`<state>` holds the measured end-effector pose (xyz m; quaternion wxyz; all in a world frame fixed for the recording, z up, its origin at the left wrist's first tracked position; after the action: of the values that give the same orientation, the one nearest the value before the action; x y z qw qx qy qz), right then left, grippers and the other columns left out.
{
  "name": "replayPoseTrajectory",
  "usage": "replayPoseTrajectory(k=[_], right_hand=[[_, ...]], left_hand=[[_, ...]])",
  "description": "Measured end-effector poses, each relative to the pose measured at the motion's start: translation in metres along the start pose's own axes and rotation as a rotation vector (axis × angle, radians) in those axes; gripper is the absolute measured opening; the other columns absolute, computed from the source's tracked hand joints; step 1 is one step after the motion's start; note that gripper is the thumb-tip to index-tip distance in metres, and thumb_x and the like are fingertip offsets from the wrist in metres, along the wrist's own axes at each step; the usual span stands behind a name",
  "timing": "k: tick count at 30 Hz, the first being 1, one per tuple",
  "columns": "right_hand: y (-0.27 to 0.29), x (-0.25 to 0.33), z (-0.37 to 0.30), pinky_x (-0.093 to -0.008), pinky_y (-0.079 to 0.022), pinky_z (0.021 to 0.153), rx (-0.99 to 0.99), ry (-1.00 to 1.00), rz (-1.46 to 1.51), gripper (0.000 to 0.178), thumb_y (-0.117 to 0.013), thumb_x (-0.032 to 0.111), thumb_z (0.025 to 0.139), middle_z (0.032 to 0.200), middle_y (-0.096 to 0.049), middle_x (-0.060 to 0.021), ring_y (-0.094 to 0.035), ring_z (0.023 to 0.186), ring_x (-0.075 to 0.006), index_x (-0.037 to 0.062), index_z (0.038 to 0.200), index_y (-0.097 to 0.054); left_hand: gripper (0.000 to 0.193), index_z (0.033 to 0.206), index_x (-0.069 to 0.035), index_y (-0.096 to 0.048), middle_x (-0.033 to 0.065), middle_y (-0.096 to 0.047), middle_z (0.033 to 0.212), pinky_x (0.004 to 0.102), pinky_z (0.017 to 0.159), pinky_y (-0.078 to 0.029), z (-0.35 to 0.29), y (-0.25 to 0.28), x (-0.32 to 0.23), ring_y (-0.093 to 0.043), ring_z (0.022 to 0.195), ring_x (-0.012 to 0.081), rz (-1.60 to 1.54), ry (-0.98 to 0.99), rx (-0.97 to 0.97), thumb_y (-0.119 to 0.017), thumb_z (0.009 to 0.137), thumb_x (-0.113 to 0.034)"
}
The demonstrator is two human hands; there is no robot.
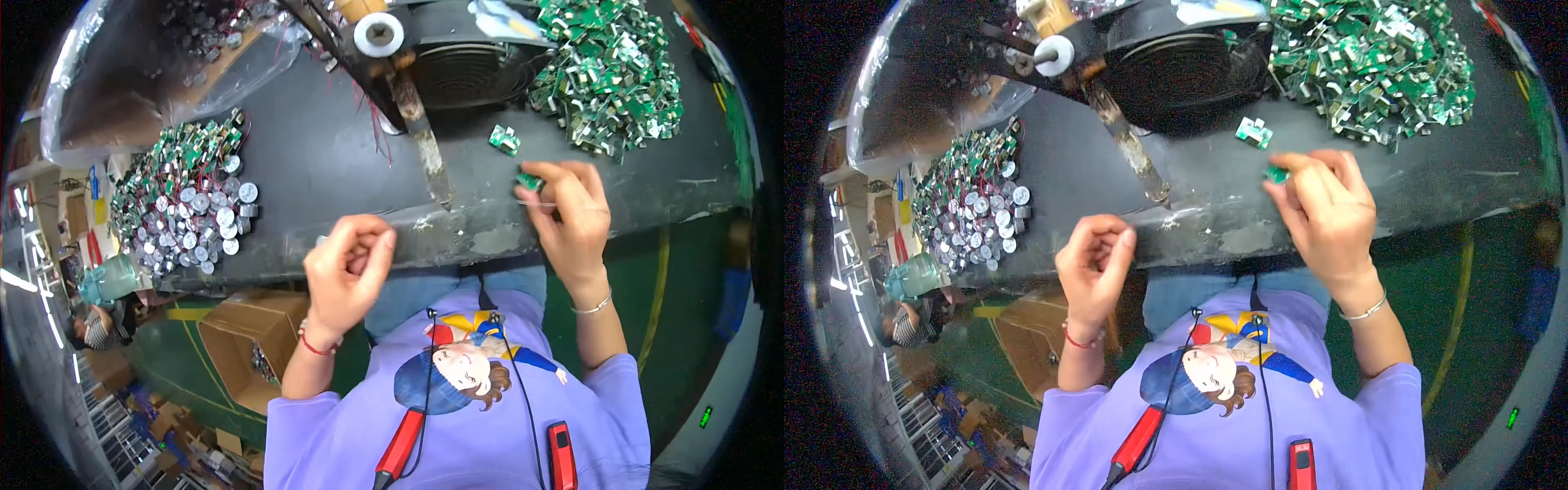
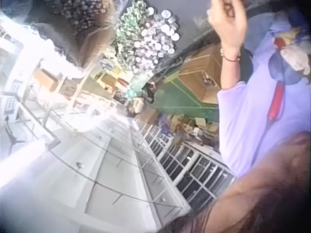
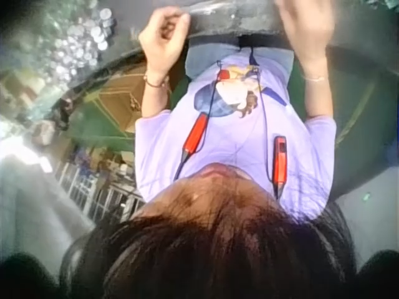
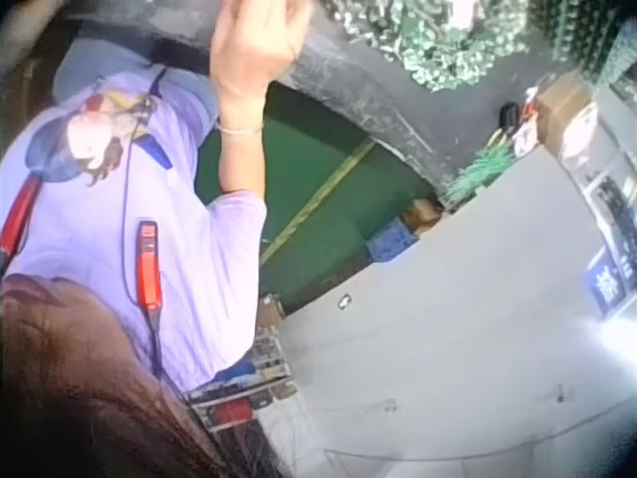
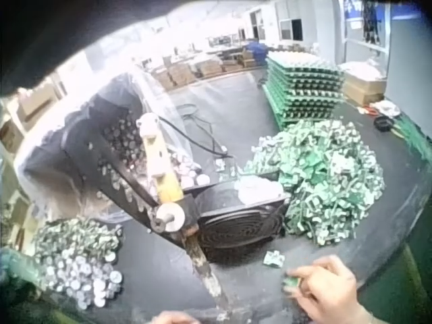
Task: The person assembles small electronic components by connecting wires to printed circuit boards by hand.
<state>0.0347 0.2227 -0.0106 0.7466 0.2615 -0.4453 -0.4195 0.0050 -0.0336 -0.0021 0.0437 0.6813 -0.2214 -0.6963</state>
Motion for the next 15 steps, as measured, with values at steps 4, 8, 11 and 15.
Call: replayPoseTrajectory(k=[4, 8, 11, 15], right_hand=[[0.001, 0.01, -0.009, -0.0327, -0.044, 0.066, 0.004, -0.074, 0.18, 0.026, -0.075, 0.009, 0.07, 0.087, -0.065, -0.0077, -0.055, 0.074, -0.0229, 0.0039, 0.077, -0.051], [0.003, 0.01, -0.004, -0.0344, -0.041, 0.062, -0.06, -0.186, 0.175, 0.022, -0.069, 0.004, 0.074, 0.094, -0.063, -0.0102, -0.052, 0.071, -0.0242, 0.0043, 0.075, -0.047], [-0.009, 0.013, -0.008, -0.0346, -0.042, 0.061, 0.052, -0.153, 0.186, 0.022, -0.069, 0.002, 0.072, 0.09, -0.062, -0.0078, -0.052, 0.067, -0.0235, 0.0046, 0.07, -0.047], [-0.013, 0.019, -0.009, -0.0351, -0.043, 0.061, 0.071, -0.207, 0.21, 0.022, -0.069, 0.002, 0.071, 0.091, -0.062, -0.008, -0.053, 0.068, -0.0249, 0.0048, 0.069, -0.048]], left_hand=[[0.006, 0.09, 0.002, -0.06, -0.001, -0.059, 0.069, 0.0151, 0.046, -0.032, -0.003, -0.015, -0.001, -0.044, 0.055, -0.0011, -0.018, -0.049, 0.06, -0.062, 0.084, 0.001], [0.005, 0.086, 0.003, -0.06, 0.0, -0.057, 0.073, 0.0158, 0.047, -0.031, 0.004, -0.019, -0.001, -0.041, 0.056, -0.0007, -0.199, 0.042, 0.123, -0.063, 0.083, 0.001], [0.005, 0.085, 0.002, -0.06, 0.0, -0.056, 0.074, 0.0164, 0.049, -0.028, 0.006, -0.018, 0.002, -0.037, 0.057, -0.0006, -0.203, -0.046, 0.179, -0.063, 0.082, 0.001], [0.004, 0.083, 0.0, -0.059, -0.0025, -0.055, 0.075, 0.0162, 0.051, -0.027, 0.006, -0.016, -0.001, -0.035, 0.058, -0.0009, -0.363, -0.003, 0.214, -0.063, 0.081, 0.002]])
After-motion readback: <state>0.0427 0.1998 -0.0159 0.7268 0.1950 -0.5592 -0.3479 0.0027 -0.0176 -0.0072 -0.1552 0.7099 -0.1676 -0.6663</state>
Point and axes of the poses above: each hand's wrist, its own z-axis towards the middle knuckle, its own y-axis out of the back of the hand, x = y × z, the point moved 1 cm from there along z, towards the middle knuckle
